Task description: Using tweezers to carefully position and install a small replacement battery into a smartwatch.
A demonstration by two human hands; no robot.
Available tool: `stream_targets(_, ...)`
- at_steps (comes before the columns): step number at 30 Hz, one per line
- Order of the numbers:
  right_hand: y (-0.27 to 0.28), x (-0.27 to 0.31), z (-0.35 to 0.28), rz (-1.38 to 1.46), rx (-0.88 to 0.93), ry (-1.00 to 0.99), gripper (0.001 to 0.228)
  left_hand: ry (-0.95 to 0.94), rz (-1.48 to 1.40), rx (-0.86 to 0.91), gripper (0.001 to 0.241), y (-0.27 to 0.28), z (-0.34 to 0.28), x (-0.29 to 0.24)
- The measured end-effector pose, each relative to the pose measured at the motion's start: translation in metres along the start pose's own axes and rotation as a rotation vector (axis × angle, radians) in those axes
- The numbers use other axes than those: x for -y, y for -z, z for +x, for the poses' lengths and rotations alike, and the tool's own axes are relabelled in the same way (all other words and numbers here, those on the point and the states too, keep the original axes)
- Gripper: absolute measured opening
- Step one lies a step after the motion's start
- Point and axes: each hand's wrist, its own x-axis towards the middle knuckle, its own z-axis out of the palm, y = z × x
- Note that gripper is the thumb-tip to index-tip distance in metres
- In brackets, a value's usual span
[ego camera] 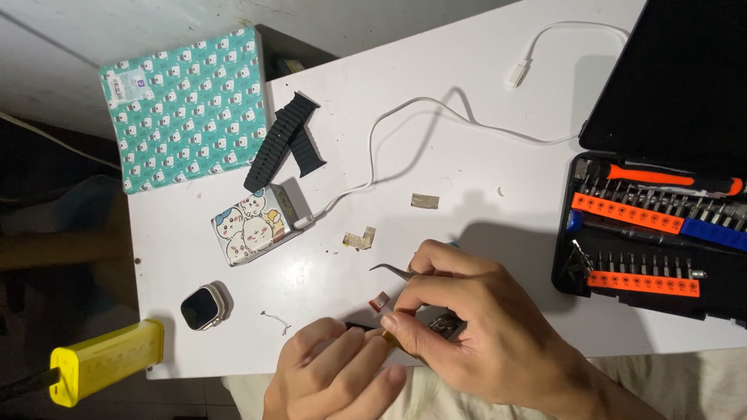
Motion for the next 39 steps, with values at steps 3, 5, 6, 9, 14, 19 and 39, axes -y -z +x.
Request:
stream_targets(3,0.0,0.0,-0.001,0.014,0.005,-0.006,0.021,0.06,0.101,-0.034,0.039,-0.001,-0.003,-0.011)
stream_targets(5,0.0,-0.001,-0.001,0.01,-0.001,-0.001,0.02,0.047,0.11,-0.033,0.038,-0.001,-0.004,-0.011)
stream_targets(6,-0.001,-0.001,-0.001,0.007,-0.004,0.002,0.02,0.036,0.119,-0.032,0.037,-0.001,-0.005,-0.011)
stream_targets(9,-0.002,-0.001,-0.002,0.014,-0.015,-0.002,0.018,0.047,0.122,-0.01,0.046,0.001,-0.011,-0.013)
stream_targets(14,-0.003,-0.001,-0.002,-0.004,-0.015,-0.006,0.018,-0.071,0.199,-0.01,0.057,-0.011,-0.027,-0.003)
stream_targets(19,-0.004,-0.001,-0.003,-0.001,-0.019,-0.003,0.018,-0.086,0.205,-0.026,0.025,-0.011,-0.011,-0.002)
stream_targets(39,-0.007,0.001,-0.001,-0.002,-0.033,0.0,0.023,-0.104,0.001,-0.034,0.023,-0.002,0.016,0.008)
